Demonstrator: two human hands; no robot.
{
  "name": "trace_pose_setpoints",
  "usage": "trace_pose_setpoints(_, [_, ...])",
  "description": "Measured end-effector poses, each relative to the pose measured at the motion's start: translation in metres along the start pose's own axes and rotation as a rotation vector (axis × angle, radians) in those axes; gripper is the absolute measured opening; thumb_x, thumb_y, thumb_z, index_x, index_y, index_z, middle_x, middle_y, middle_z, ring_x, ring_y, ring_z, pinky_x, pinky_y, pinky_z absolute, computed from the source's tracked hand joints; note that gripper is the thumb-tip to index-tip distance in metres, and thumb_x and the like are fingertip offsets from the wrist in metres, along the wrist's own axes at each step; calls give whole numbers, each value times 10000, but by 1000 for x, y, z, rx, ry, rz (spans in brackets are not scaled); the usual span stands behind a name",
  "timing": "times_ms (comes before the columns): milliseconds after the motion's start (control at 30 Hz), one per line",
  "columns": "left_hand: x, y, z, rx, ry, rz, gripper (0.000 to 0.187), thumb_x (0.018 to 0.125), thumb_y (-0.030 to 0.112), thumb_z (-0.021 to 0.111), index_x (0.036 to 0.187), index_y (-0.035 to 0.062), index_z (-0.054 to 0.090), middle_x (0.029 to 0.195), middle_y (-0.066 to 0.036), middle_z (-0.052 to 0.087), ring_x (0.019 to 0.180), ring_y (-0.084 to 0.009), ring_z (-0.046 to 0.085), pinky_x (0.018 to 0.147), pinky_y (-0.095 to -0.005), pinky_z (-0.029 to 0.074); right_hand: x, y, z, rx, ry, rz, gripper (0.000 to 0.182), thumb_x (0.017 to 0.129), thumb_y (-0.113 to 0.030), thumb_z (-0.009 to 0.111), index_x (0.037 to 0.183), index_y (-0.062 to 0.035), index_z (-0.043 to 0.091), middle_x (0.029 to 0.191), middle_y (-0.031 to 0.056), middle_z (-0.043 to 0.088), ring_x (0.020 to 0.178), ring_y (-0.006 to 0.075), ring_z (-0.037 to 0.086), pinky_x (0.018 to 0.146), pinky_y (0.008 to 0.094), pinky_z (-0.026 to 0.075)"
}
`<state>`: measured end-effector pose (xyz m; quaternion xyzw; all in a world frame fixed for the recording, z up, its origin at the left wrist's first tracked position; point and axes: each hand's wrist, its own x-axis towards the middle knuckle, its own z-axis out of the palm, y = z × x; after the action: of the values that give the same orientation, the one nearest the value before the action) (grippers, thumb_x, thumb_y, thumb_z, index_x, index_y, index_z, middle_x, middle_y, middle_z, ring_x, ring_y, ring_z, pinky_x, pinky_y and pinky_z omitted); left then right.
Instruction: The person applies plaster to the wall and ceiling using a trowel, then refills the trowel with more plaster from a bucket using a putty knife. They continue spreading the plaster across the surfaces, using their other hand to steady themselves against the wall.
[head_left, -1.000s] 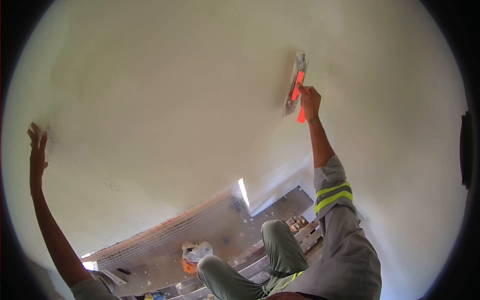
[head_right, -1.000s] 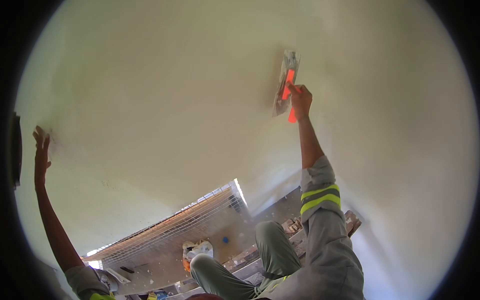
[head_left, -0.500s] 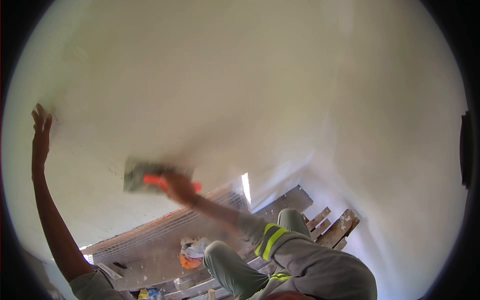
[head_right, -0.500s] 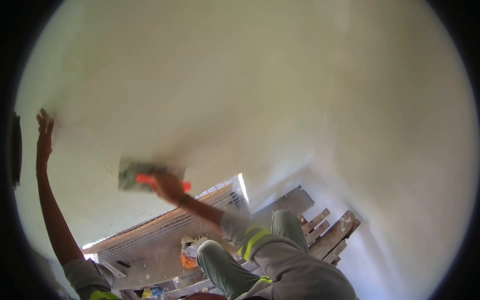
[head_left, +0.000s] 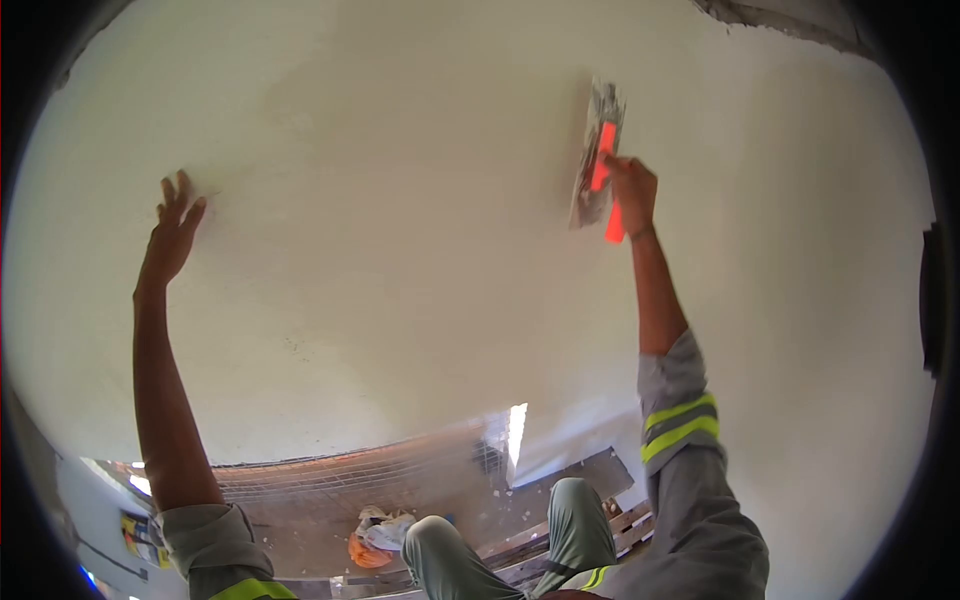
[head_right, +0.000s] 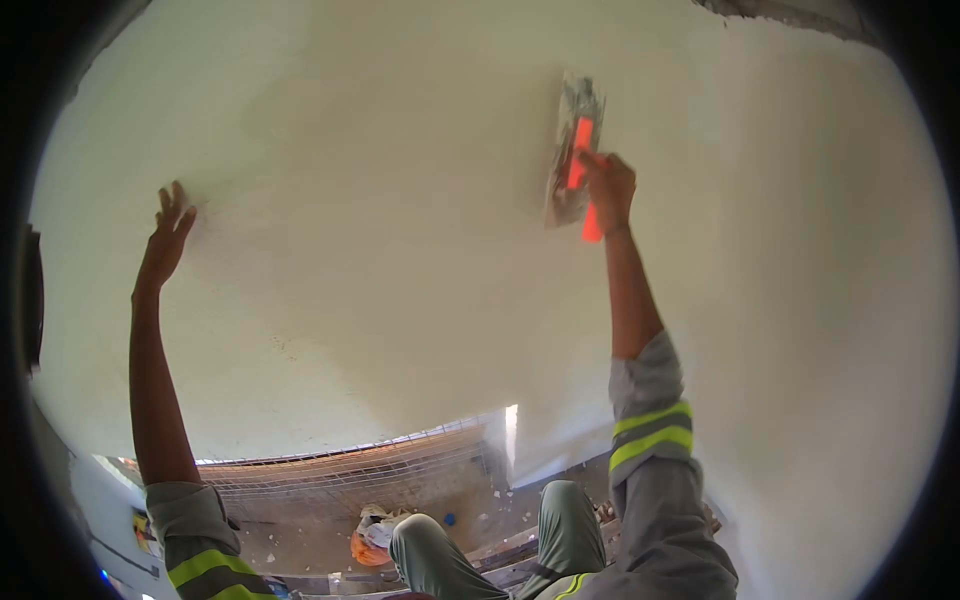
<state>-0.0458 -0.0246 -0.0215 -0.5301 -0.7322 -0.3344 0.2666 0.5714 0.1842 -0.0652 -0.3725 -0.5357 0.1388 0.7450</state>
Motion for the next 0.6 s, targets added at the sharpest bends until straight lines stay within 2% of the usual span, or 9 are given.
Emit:
trace_pose_setpoints(133, [-2,7,-12,-83,-52,-3,635,959,601,258,1510,329,98,1583,-71,63,1430,-383,104,1139,-534,189,4,-51,59,-197,-119,-180,388,760,-376,759,722,-20,610,543,13,499,479,94,405,453,288,353])
trace_pose_setpoints(200, [-4,4,-15,-112,-62,7,628,959,603,237,1509,329,111,1581,-72,81,1432,-374,108,1144,-524,187,-33,-52,109,-661,-114,-1080,394,777,-410,710,800,-25,628,602,121,600,520,263,557,505,390,461])
trace_pose_setpoints(233, [-6,4,-17,-96,-55,10,617,962,598,225,1508,331,118,1580,-71,88,1433,-370,107,1146,-519,185,-71,-68,127,-810,-228,-1168,453,758,-471,714,861,-37,633,675,137,642,632,321,627,576,436,511])
trace_pose_setpoints(267, [-6,5,-18,-82,-45,13,607,965,592,212,1507,332,125,1579,-70,96,1433,-367,106,1148,-515,183,-120,-90,151,-455,-473,-316,492,755,-508,705,897,-43,627,710,142,649,705,330,652,621,459,526])
trace_pose_setpoints(300, [-8,6,-18,-77,-35,11,598,970,585,198,1507,331,130,1580,-63,95,1436,-357,106,1149,-517,178,-163,-87,169,-579,-431,-542,441,778,-482,689,872,-57,623,715,142,646,709,346,652,618,462,525])
trace_pose_setpoints(367, [-13,6,-18,-73,-16,6,582,979,569,169,1507,327,138,1582,-49,92,1440,-337,107,1151,-520,166,-241,-46,195,-555,-651,-659,288,783,-316,694,876,-60,601,715,149,644,686,332,649,612,465,518])
trace_pose_setpoints(400, [-12,2,-15,-58,5,15,579,982,565,164,1507,324,141,1582,-43,91,1442,-327,106,1152,-522,163,-280,-25,195,-433,-668,-785,86,799,-135,586,789,-52,562,647,130,607,627,283,628,545,419,496])
trace_pose_setpoints(467, [-11,-6,-4,-24,47,39,573,987,557,154,1507,319,148,1583,-31,88,1446,-307,105,1152,-527,156,-333,17,185,-483,-791,-943,55,784,-96,563,786,-42,556,616,122,591,600,269,616,527,418,486])
trace_pose_setpoints(600, [-10,-17,-1,-32,31,53,588,982,568,145,1508,306,154,1582,-13,94,1448,-272,113,1155,-516,157,-316,21,174,-455,-1040,-949,47,778,-103,578,790,-59,564,658,117,606,600,285,618,558,435,491])
